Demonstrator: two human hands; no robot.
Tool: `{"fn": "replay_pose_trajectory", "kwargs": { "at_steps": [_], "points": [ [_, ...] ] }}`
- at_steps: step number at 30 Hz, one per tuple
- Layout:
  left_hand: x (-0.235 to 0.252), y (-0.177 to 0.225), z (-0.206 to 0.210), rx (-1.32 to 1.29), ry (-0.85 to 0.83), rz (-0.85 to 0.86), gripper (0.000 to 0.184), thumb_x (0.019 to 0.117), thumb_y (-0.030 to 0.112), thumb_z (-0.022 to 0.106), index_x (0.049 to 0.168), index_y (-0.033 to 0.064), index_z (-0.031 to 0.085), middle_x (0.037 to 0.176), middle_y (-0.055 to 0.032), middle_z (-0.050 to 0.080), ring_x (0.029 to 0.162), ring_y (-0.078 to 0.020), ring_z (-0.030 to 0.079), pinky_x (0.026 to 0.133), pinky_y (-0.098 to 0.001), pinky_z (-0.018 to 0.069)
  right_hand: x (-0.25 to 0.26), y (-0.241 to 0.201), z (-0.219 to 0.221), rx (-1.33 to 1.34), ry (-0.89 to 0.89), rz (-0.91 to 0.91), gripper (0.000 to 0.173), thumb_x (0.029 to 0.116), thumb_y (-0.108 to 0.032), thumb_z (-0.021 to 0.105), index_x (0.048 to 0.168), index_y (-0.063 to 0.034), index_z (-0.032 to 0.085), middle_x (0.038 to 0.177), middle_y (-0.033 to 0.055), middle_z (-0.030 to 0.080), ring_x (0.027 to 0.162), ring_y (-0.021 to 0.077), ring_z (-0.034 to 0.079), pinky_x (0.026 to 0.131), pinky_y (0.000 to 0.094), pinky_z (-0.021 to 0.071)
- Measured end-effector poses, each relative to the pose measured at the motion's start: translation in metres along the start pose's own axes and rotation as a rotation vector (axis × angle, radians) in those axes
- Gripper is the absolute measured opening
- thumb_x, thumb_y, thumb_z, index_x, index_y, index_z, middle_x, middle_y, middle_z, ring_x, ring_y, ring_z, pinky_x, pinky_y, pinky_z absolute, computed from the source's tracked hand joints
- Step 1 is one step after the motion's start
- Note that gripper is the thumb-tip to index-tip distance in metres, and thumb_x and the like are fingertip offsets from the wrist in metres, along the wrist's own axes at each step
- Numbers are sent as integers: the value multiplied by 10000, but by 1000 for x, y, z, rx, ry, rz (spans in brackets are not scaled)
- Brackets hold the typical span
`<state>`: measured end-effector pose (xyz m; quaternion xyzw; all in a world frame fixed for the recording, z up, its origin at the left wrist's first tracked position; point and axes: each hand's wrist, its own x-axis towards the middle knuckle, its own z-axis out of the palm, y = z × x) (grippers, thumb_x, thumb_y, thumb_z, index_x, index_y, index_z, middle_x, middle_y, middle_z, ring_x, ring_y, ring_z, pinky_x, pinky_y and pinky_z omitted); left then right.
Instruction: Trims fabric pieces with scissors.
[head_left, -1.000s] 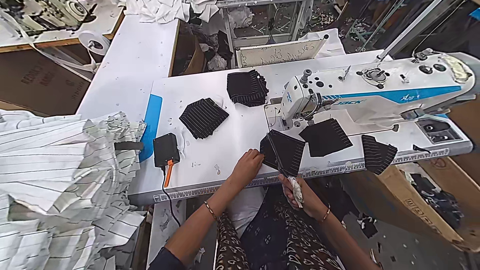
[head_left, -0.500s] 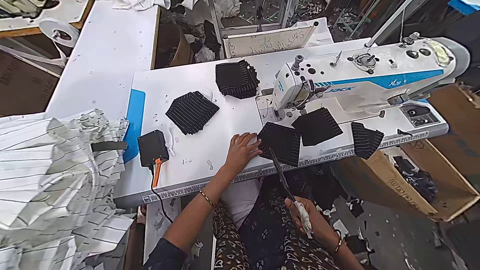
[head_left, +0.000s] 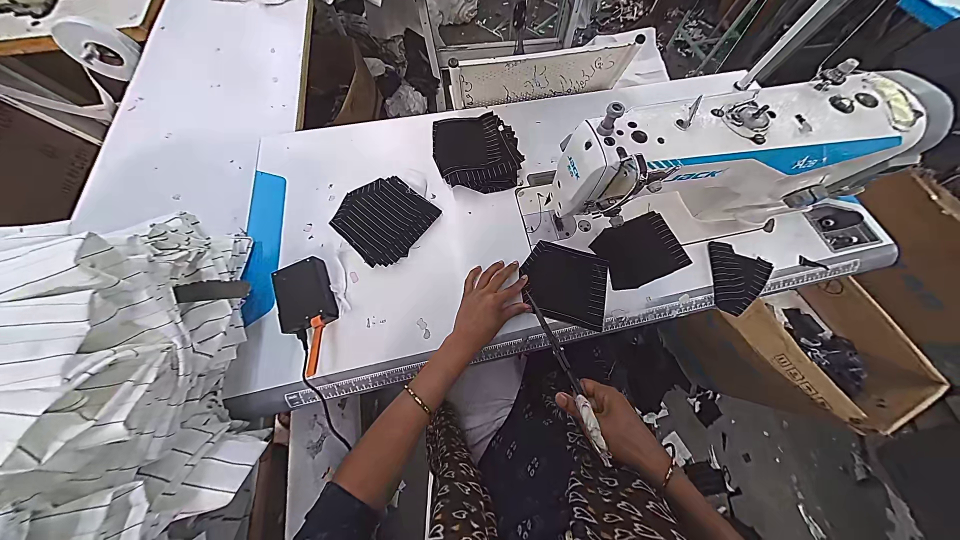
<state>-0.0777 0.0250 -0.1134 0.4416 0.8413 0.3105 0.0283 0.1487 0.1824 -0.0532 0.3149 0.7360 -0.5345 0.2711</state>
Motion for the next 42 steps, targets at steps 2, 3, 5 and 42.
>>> {"fn": "replay_pose_trajectory", "kwargs": {
  "at_steps": [2,3,5,42],
  "points": [
    [0,0,-1,-18,3,-7,453,971,456,638,1326,184,709,1469,-78,597,1397,-356,512,1143,-672,296,-2,-8,0,-117,17,17,444,958,-541,658,884,-112,569,629,-42,477,561,84,486,581,288,414],
    [0,0,-1,-20,8,-9,460,967,458,643,1325,175,709,1466,-77,600,1394,-353,517,1141,-668,302,-3,-11,0,-142,23,19,439,966,-531,652,881,-109,568,635,-39,476,569,85,485,588,290,411],
    [0,0,0,-21,7,-16,476,966,466,641,1330,166,704,1469,-71,598,1395,-343,517,1143,-662,304,-3,-9,3,-112,27,8,421,975,-505,650,864,-109,564,631,-42,470,560,77,478,575,280,405],
    [1,0,1,-40,18,-62,638,925,518,671,1389,82,641,1471,-89,594,1383,-331,534,1147,-634,325,11,-33,18,474,-29,-41,334,1032,-355,609,795,-124,559,566,-58,513,456,29,500,452,180,433]
  ]
}}
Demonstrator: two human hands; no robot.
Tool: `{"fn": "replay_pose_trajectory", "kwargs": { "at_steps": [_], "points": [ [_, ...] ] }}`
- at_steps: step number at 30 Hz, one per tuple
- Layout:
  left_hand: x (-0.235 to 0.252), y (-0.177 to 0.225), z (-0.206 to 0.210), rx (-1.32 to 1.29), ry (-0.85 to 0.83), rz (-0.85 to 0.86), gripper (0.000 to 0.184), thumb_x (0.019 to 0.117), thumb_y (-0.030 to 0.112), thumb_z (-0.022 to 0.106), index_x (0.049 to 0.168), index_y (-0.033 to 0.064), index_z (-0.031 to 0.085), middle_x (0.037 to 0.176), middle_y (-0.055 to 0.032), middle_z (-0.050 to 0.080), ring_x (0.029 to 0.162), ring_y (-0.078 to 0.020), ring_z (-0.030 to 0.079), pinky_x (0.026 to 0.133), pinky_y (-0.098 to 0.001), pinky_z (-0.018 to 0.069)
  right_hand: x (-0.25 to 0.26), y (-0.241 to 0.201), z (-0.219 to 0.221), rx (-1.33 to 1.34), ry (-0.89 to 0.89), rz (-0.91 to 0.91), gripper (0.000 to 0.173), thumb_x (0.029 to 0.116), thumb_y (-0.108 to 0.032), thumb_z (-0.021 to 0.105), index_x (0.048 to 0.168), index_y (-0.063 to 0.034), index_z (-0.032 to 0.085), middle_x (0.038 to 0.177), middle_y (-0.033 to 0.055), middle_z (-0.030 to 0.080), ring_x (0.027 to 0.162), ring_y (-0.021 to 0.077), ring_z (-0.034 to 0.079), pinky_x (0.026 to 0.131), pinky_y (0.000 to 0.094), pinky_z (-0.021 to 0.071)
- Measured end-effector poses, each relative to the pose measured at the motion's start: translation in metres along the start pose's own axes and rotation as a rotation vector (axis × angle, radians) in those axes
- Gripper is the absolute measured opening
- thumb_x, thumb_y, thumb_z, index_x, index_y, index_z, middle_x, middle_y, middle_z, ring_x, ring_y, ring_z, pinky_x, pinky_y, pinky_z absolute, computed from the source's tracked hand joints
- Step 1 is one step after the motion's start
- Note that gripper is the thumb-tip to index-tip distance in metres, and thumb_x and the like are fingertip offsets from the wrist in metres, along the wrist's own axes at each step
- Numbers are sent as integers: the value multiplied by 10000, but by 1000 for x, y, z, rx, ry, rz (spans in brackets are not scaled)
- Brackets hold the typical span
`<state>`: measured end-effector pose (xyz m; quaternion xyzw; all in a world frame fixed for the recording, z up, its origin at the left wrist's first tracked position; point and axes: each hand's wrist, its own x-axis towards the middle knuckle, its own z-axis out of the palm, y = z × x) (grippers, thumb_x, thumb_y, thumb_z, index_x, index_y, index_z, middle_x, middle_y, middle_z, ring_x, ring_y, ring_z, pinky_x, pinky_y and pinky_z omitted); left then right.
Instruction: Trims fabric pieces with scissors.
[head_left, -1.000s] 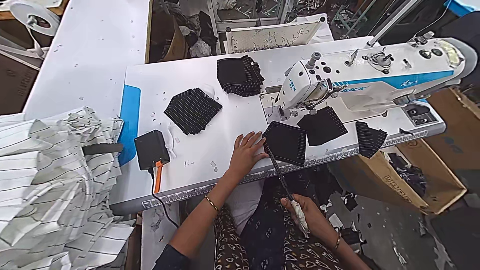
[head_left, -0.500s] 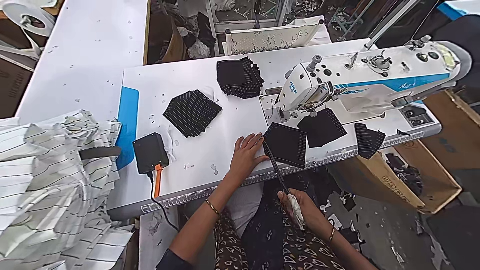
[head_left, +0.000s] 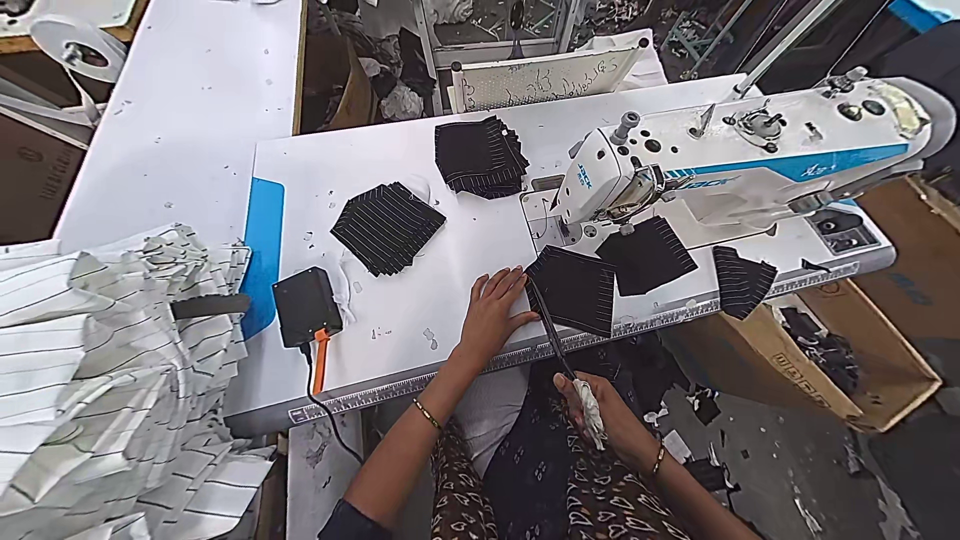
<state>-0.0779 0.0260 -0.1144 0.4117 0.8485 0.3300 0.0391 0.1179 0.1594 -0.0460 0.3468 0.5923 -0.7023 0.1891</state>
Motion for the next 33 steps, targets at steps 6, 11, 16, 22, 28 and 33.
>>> {"fn": "replay_pose_trajectory", "kwargs": {
  "at_steps": [6,11,16,22,28,33],
  "points": [
    [0,-2,2,11,22,15,652,910,513,693,1375,58,646,1457,-105,603,1374,-335,543,1142,-630,338,4,4,-9,-129,-19,4,380,1009,-443,627,829,-116,558,577,-41,524,468,54,513,476,211,444],
    [-1,-3,-1,-31,12,1,646,914,497,699,1373,46,644,1462,-126,594,1381,-335,535,1154,-616,332,-1,8,-7,23,-16,-58,332,1045,-336,590,795,-121,543,571,-57,498,460,34,490,456,186,428],
    [-2,-6,1,-170,185,-41,455,983,363,648,1259,6,704,1346,-174,662,1279,-376,605,1102,-577,422,-14,18,-11,177,23,-115,320,1063,-282,544,788,-117,547,554,-61,493,432,23,467,423,171,407],
    [-17,44,17,24,102,196,271,965,151,642,1186,20,729,1098,-194,724,1014,-378,709,849,-518,574,-17,25,-13,310,74,-150,380,1071,-253,506,715,-124,534,515,-47,488,396,27,455,387,170,395],
    [-8,51,15,147,-22,146,372,1019,380,581,1154,71,738,1155,-193,708,1092,-393,681,905,-590,521,-24,22,-19,286,95,-205,355,1057,-260,538,731,-118,545,520,-47,495,402,25,460,393,168,395],
    [0,17,-28,213,-70,-84,439,1065,385,486,1129,13,711,1355,-192,648,1327,-392,570,1125,-684,309,-28,27,-31,246,111,-207,337,1052,-241,543,739,-118,554,520,-58,495,409,12,465,403,160,400]
  ]
}}
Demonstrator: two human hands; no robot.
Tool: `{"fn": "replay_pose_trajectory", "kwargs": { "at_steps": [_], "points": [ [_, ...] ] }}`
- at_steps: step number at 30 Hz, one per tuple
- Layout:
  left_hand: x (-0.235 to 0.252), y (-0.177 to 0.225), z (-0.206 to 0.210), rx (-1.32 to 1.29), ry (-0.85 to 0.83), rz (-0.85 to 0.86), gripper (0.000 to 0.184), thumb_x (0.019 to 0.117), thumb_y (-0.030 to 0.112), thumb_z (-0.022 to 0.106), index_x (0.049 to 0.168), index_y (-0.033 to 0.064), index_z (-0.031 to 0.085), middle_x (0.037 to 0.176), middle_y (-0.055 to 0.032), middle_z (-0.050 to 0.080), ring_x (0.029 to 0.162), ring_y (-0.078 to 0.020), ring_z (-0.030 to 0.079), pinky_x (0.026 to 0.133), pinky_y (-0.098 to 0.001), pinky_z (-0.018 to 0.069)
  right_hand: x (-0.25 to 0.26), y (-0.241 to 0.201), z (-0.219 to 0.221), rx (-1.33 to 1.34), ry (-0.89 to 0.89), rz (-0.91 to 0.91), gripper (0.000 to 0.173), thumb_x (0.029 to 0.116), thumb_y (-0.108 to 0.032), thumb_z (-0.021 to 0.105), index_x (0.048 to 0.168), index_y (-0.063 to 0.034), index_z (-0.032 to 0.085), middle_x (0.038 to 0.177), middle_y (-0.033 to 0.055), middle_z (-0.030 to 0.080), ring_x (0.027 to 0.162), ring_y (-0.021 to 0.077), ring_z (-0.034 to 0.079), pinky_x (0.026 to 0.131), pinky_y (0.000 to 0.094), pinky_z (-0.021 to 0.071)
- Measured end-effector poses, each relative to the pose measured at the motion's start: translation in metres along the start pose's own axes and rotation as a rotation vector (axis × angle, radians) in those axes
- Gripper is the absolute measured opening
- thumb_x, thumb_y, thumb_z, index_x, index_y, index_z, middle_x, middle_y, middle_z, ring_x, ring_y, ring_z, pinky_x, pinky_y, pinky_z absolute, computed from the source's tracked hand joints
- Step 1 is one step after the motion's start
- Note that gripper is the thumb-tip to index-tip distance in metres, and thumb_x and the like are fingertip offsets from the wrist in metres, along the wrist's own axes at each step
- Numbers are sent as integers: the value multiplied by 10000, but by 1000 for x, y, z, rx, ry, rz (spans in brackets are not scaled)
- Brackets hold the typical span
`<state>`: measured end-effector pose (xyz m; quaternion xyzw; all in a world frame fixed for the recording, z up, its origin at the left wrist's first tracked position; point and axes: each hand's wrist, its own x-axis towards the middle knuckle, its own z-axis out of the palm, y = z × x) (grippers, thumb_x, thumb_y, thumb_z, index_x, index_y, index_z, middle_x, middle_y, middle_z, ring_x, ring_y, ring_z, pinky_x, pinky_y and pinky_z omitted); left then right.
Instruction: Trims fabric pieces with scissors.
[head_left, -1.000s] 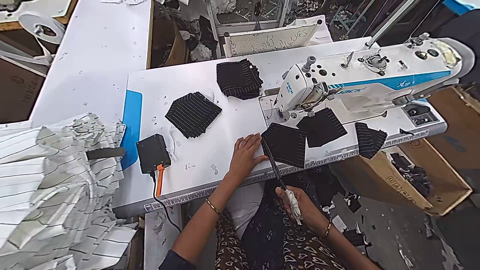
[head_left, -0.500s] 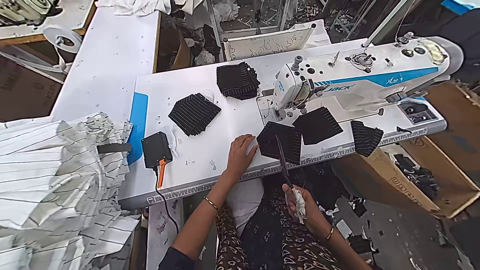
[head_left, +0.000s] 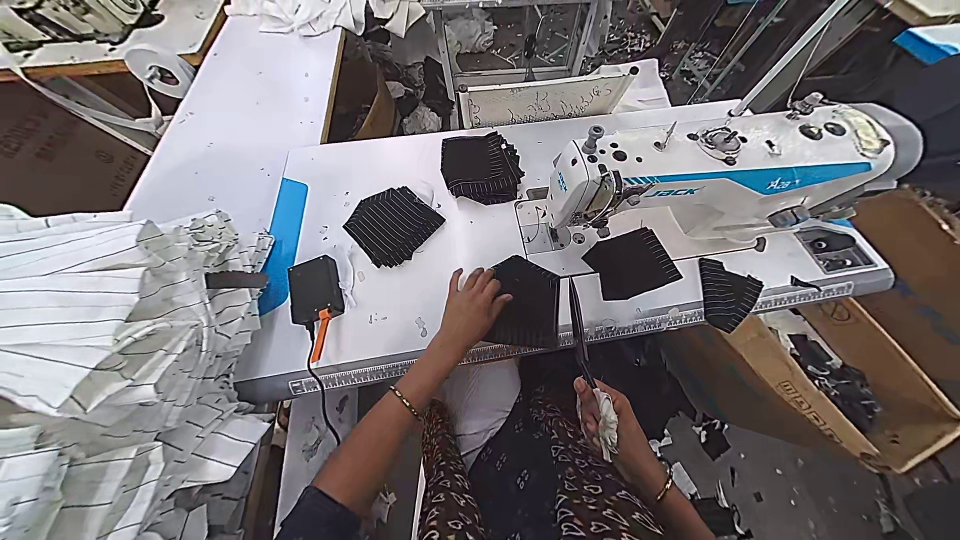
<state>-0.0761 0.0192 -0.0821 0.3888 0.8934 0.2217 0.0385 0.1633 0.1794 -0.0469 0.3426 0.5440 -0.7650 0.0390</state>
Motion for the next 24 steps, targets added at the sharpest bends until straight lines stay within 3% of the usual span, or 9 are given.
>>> {"fn": "replay_pose_trajectory", "kwargs": {
  "at_steps": [1,3,5,7,10,14,19,24],
  "points": [
    [1,1,-5,-5,-24,-55,419,1068,348,486,1162,2,704,1367,-212,629,1328,-402,559,1124,-664,312,0,0,-1,0,5,12,337,1055,-232,539,738,-117,551,519,-56,494,407,12,463,400,159,400],
    [1,9,-2,-65,5,-109,363,1057,264,507,1195,-14,694,1297,-253,638,1230,-440,598,1047,-620,408,0,1,0,2,-2,32,334,1057,-226,539,742,-116,553,519,-53,492,405,14,460,399,159,397],
    [1,19,7,-142,6,-146,381,1058,273,506,1270,1,668,1298,-258,631,1210,-449,599,1008,-596,444,3,1,1,10,-31,44,336,1057,-224,534,739,-117,549,518,-53,492,405,17,463,400,162,402],
    [5,23,12,-173,-8,-156,415,1064,331,494,1316,47,659,1345,-234,615,1263,-431,569,1048,-599,413,5,1,2,4,-63,53,329,1056,-221,526,743,-122,544,518,-57,490,404,14,465,400,160,405],
    [13,18,11,-167,-58,-133,435,1079,388,447,1255,74,690,1389,-184,610,1352,-375,525,1144,-583,331,5,-3,-1,-11,-92,53,318,1051,-241,535,758,-120,555,524,-56,494,408,15,466,401,162,403],
    [18,8,11,-211,-73,-108,419,1033,394,564,1211,40,699,1420,-180,595,1385,-370,503,1179,-593,287,6,-6,-6,-34,-120,73,316,1055,-270,532,778,-119,561,537,-56,503,414,16,474,404,161,406],
    [16,17,22,-266,92,-87,298,1001,232,626,1162,6,736,1224,-259,656,1132,-455,620,944,-594,467,3,-5,-14,-21,-221,183,301,1055,-324,520,828,-132,567,564,-72,522,435,5,499,418,148,427],
    [18,21,21,-430,73,-175,274,998,96,588,1213,-11,720,1195,-272,652,1139,-420,616,1025,-485,487,4,6,-18,55,-377,240,347,1040,-419,508,819,-161,573,584,-87,532,452,-5,500,427,140,420]
  ]
}}
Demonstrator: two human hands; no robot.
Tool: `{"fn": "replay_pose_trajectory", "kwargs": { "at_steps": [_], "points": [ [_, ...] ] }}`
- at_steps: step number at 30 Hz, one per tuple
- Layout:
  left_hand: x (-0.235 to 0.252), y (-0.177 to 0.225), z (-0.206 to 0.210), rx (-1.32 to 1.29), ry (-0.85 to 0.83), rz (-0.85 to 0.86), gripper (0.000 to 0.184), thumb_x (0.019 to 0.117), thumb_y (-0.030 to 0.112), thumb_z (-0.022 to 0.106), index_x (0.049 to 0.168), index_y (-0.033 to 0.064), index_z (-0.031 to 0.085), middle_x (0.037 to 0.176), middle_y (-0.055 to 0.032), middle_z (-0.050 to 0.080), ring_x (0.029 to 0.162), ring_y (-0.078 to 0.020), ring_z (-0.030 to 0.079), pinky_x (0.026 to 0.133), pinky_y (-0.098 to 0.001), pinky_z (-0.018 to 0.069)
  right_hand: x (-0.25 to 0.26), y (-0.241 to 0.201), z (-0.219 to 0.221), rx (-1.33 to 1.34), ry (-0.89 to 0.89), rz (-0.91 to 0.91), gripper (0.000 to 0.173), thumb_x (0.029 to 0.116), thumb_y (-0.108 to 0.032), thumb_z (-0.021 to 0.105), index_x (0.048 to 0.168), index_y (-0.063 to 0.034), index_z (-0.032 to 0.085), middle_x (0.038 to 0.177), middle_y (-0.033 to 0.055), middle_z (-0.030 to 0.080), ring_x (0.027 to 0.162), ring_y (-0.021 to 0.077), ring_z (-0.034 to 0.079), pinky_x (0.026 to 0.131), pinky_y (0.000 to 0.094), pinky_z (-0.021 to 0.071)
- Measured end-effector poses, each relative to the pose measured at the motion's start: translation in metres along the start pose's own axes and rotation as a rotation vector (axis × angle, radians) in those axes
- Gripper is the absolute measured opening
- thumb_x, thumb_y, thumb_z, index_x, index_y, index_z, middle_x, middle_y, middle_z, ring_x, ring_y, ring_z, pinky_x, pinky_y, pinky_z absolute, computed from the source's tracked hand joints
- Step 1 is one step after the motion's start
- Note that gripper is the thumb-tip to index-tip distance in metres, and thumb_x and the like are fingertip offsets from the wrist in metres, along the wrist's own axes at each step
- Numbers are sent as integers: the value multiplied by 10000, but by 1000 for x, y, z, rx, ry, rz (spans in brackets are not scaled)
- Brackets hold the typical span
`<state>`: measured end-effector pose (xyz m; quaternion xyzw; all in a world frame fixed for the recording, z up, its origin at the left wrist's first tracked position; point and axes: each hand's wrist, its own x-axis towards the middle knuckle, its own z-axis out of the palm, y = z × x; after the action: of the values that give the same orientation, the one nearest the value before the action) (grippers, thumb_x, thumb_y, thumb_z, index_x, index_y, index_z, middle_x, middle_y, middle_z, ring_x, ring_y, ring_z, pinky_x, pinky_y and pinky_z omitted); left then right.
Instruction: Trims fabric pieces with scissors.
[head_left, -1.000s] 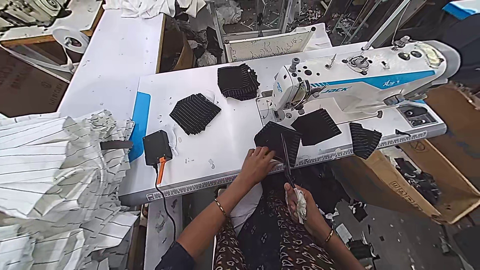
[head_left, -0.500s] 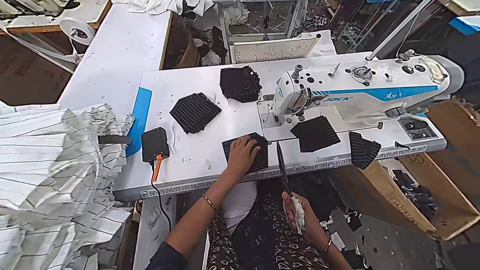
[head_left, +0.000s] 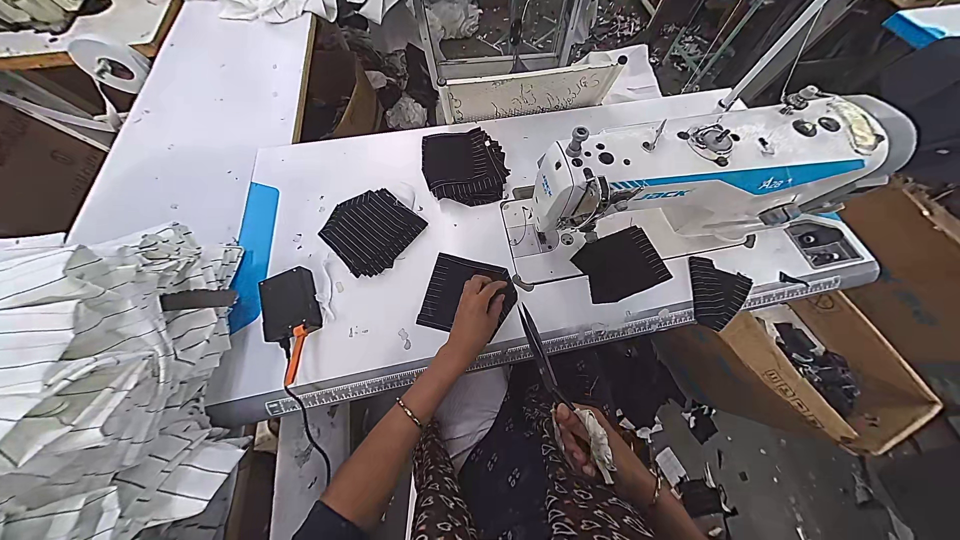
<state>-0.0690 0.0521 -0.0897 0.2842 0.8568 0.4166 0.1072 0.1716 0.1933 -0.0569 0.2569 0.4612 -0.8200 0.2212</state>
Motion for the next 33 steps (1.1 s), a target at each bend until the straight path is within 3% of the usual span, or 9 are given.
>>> {"fn": "replay_pose_trajectory", "kwargs": {
  "at_steps": [3,9,21,28,33],
  "points": [
    [1,5,-6,-49,-36,-80,283,991,89,604,1236,-6,710,1222,-271,639,1139,-396,609,1014,-461,486,7,2,0,78,-43,9,408,1060,-470,457,814,-164,569,592,-91,524,451,-17,482,426,129,404],
    [2,4,-8,-84,-54,-125,281,987,91,613,1237,5,710,1231,-260,634,1121,-370,615,988,-436,501,19,-6,9,204,-26,-7,383,1106,-375,352,878,-139,550,583,-88,503,426,-24,452,411,119,391],
    [1,13,-15,-42,-86,-160,249,985,86,617,1182,-30,716,1251,-267,621,1134,-358,613,1000,-412,497,26,-7,13,178,-37,4,374,1100,-384,386,870,-139,552,593,-81,506,435,-11,464,418,133,410],
    [4,19,-24,8,-182,-272,324,968,158,673,1242,-14,667,1077,-179,663,909,-242,629,852,-358,514,23,-5,11,169,-54,-3,385,1085,-406,433,837,-139,556,588,-77,504,436,-5,474,417,137,416],
    [3,18,-23,-3,-184,-281,295,971,147,666,1215,-18,674,1087,-176,660,893,-220,632,834,-336,519,20,-4,12,156,-48,-5,376,1091,-388,416,846,-140,558,587,-81,508,438,-8,474,419,135,413]
  ]
}}
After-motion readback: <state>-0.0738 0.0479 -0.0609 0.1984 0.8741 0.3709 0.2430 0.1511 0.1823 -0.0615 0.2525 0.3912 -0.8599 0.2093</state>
